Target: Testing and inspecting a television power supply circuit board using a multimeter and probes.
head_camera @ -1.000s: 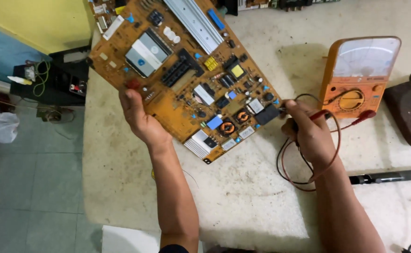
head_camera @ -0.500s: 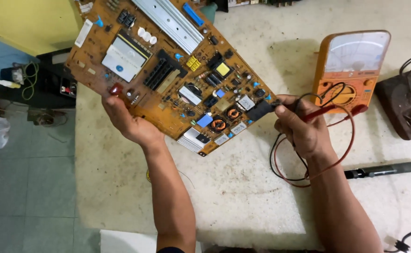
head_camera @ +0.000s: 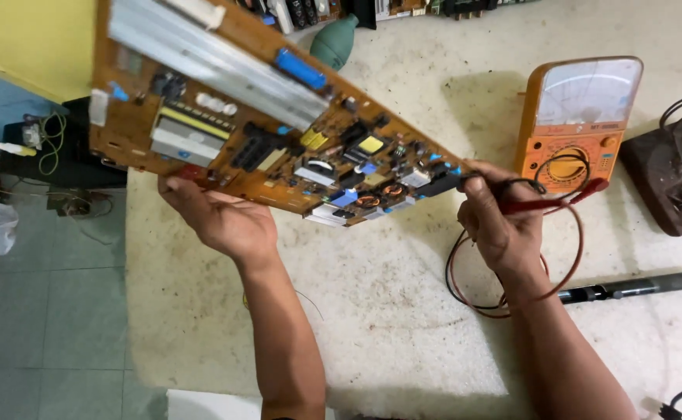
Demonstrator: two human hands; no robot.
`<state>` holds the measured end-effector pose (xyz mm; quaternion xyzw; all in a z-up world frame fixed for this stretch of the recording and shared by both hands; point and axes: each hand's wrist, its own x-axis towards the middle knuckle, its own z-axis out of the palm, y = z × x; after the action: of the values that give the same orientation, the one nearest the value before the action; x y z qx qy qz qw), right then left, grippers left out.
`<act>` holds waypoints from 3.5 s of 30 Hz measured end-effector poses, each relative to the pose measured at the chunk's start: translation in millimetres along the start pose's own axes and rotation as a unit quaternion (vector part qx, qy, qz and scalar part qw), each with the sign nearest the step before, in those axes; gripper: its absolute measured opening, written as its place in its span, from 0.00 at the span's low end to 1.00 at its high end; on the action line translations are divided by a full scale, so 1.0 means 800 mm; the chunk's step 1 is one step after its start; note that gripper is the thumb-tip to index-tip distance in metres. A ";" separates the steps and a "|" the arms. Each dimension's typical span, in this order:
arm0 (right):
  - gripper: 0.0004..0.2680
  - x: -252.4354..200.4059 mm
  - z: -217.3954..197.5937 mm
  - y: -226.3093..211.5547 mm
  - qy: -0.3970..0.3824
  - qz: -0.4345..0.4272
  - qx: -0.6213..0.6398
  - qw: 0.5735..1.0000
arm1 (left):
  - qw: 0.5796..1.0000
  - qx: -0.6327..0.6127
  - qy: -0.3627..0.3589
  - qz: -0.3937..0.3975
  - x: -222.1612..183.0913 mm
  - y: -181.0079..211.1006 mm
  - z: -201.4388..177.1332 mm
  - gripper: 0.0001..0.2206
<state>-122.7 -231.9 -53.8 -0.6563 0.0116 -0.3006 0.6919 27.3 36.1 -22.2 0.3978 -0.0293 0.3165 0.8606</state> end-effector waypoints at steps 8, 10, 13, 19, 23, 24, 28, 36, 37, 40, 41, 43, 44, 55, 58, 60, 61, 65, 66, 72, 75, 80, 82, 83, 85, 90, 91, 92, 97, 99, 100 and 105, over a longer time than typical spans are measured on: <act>0.10 0.001 -0.003 0.006 0.090 0.135 0.104 0.981 | 0.998 0.050 -0.034 -0.006 -0.010 -0.009 -0.002 0.19; 0.10 0.005 -0.001 0.000 0.089 0.146 0.092 0.981 | 0.994 0.060 -0.078 -0.039 -0.011 -0.008 0.006 0.18; 0.11 0.011 -0.002 0.002 0.096 0.166 0.099 0.977 | 0.984 0.064 -0.149 -0.074 -0.007 -0.015 0.007 0.19; 0.12 0.012 -0.012 -0.003 0.114 0.229 0.199 0.946 | 0.974 0.071 -0.197 -0.081 -0.004 -0.028 -0.016 0.23; 0.12 0.017 -0.011 -0.003 0.103 0.253 0.235 0.933 | 0.975 0.073 -0.196 -0.079 -0.007 -0.021 -0.008 0.22; 0.12 0.016 -0.012 0.000 0.103 0.252 0.235 0.933 | 0.975 0.072 -0.197 -0.078 -0.008 -0.018 -0.006 0.22; 0.12 0.016 -0.018 0.009 0.100 0.254 0.243 0.931 | 0.974 0.090 -0.189 -0.081 -0.007 -0.025 -0.012 0.22; 0.12 0.018 -0.021 0.009 0.086 0.297 0.284 0.907 | 0.964 0.136 -0.202 -0.106 -0.012 -0.002 0.007 0.25; 0.12 0.017 -0.023 0.011 0.083 0.302 0.287 0.905 | 0.963 0.130 -0.216 -0.099 -0.007 -0.017 -0.006 0.27; 0.11 0.020 -0.025 0.008 0.077 0.313 0.285 0.902 | 0.962 0.114 -0.240 -0.064 -0.003 -0.037 -0.020 0.28; 0.10 0.022 -0.023 0.006 0.071 0.316 0.284 0.902 | 0.961 0.104 -0.253 -0.029 -0.003 -0.039 -0.022 0.29; 0.07 0.026 -0.018 -0.008 0.085 0.349 0.279 0.891 | 0.968 0.073 -0.235 -0.044 -0.009 -0.021 -0.007 0.28; 0.03 0.028 -0.015 -0.016 0.100 0.375 0.273 0.880 | 0.973 0.037 -0.219 -0.055 -0.011 -0.011 0.000 0.28; 0.03 0.018 -0.021 0.006 0.077 0.387 0.257 0.882 | 0.976 0.055 -0.205 -0.045 -0.006 -0.020 -0.013 0.26; 0.03 0.019 -0.019 0.004 0.075 0.392 0.251 0.882 | 0.973 0.035 -0.226 -0.041 -0.006 -0.021 -0.016 0.24; 0.03 0.019 -0.017 0.004 0.068 0.396 0.245 0.882 | 0.969 0.018 -0.243 -0.040 -0.005 -0.022 -0.019 0.24; 0.02 0.018 -0.018 0.006 0.071 0.392 0.250 0.883 | 0.970 -0.012 -0.237 -0.052 -0.005 -0.023 -0.019 0.24; 0.03 0.017 -0.021 0.010 0.068 0.386 0.252 0.885 | 0.966 -0.026 -0.253 -0.046 -0.004 -0.024 -0.021 0.24; 0.03 0.018 -0.020 0.008 0.067 0.387 0.252 0.884 | 0.967 -0.024 -0.251 -0.045 -0.004 -0.027 -0.023 0.24; 0.02 0.020 -0.015 0.005 0.068 0.387 0.209 0.895 | 0.971 -0.037 -0.232 -0.049 -0.003 -0.033 -0.025 0.24; 0.04 0.020 -0.013 0.002 0.074 0.391 0.198 0.896 | 0.975 -0.007 -0.215 -0.054 -0.005 -0.037 -0.034 0.27; 0.07 0.019 -0.015 0.002 0.067 0.392 0.191 0.897 | 0.965 -0.013 -0.258 -0.055 -0.006 -0.033 -0.035 0.24; 0.06 0.019 -0.016 0.001 0.062 0.393 0.191 0.897 | 0.966 -0.011 -0.253 -0.057 -0.008 -0.033 -0.035 0.24; 0.06 0.019 -0.016 0.001 0.056 0.394 0.190 0.898 | 0.967 -0.009 -0.248 -0.058 -0.008 -0.032 -0.035 0.24; 0.06 0.017 -0.021 0.006 0.060 0.398 0.191 0.895 | 0.971 0.006 -0.223 -0.080 -0.009 -0.029 -0.030 0.27; 0.09 0.016 -0.010 -0.020 0.008 0.325 0.210 0.922 | 0.955 -0.060 -0.276 -0.094 -0.004 -0.002 -0.007 0.25; 0.04 0.015 -0.001 -0.037 0.004 0.286 0.166 0.944 | 0.963 -0.097 -0.230 -0.098 -0.004 -0.001 0.000 0.27; 0.08 0.014 0.007 -0.053 0.001 0.247 0.121 0.962 | 0.968 -0.134 -0.184 -0.102 -0.004 -0.001 0.007 0.29; 0.10 -0.027 -0.026 -0.005 0.001 0.132 0.132 0.982 | 0.925 -0.292 -0.226 -0.089 0.007 -0.018 -0.017 0.21; 0.09 -0.028 -0.018 -0.014 -0.002 0.108 0.101 0.989 | 0.890 -0.342 -0.295 -0.064 0.025 -0.031 -0.023 0.25; 0.08 -0.025 -0.012 -0.025 -0.043 0.123 0.043 0.991 | 0.870 -0.329 -0.367 0.011 0.036 -0.039 -0.025 0.30; 0.12 -0.016 0.019 -0.049 -0.109 0.213 -0.055 0.969 | 0.731 -0.434 -0.493 0.183 0.093 -0.108 -0.055 0.42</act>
<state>-142.8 -210.6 -20.7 -0.7050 0.0923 -0.0712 0.6996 126.8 64.1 -87.2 0.0683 -0.6561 0.1800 0.7297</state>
